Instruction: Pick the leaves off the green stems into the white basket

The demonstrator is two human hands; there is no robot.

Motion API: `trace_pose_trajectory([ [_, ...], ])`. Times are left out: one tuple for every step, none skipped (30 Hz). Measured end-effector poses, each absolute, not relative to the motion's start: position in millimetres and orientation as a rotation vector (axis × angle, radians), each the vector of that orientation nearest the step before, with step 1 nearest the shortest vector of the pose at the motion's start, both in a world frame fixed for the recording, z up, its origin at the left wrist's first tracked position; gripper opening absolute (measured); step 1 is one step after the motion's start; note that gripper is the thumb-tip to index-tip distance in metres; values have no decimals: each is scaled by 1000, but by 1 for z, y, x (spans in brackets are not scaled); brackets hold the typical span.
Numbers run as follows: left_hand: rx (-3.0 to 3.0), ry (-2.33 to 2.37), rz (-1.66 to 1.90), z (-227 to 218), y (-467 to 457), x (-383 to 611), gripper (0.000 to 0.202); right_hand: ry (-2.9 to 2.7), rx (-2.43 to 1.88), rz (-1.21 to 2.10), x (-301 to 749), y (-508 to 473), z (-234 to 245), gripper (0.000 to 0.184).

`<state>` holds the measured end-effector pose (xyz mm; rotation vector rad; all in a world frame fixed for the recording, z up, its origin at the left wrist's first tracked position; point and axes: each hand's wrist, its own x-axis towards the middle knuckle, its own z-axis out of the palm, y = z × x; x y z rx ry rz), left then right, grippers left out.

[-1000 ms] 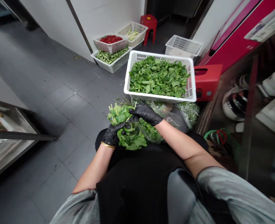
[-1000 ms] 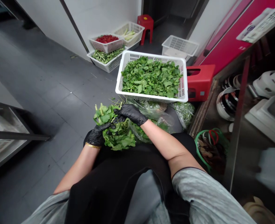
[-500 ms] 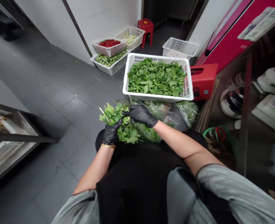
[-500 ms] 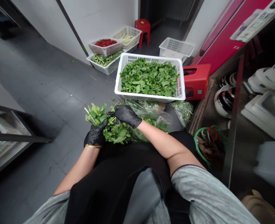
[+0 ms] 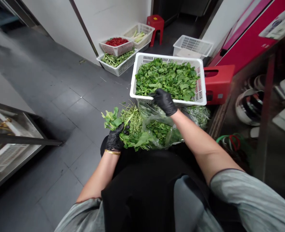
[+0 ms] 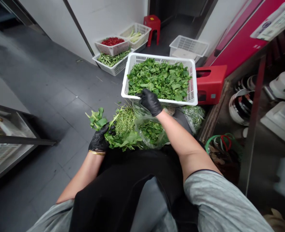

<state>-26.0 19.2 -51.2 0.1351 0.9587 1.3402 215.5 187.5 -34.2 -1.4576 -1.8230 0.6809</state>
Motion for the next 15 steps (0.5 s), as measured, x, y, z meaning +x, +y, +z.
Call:
trace_pose_trajectory([
  [115,923,1334,-51,20,-28,21,-1804,-1551,644,228,202,-29,39],
  [103,893,1336,-51,21,-30,19,-1791,-1640,646,238,212,-24,54],
  [98,869,1345,-51,22,-31,17,-1791,-1713,673,245,218,-20,66],
  [93,849,1358,-51,24,-30,15,-1811,-1758,722,246,218,-17,70],
  [87,835,1370,-52,26,-29,14,-1851,-1764,783,242,212,-17,66],
  [80,829,1378,-54,28,-27,14,-1898,-1698,892,233,201,-20,56],
  [74,834,1384,-56,30,-24,13,-1934,-1553,1053,218,185,-26,47],
  [68,850,1391,-59,32,-20,13,-1957,-1388,1202,201,168,-34,41],
  [62,875,1397,-61,34,-16,14,-1894,-1091,1456,182,150,-43,44],
  [59,905,1406,-64,35,-13,16,-1788,-867,1609,163,134,-53,47],
  [60,938,1419,-66,36,-10,20,-1699,-761,1653,147,122,-62,48],
  [65,968,1438,-67,36,-8,24,-1620,-699,1675,134,113,-69,48],
  [77,998,1455,-67,35,-8,28,-1585,-720,1641,127,110,-73,46],
  [98,1026,1469,-67,34,-11,31,-1590,-775,1585,125,110,-74,42],
  [127,1047,1484,-65,34,-15,34,-1624,-833,1523,126,112,-72,39],
])
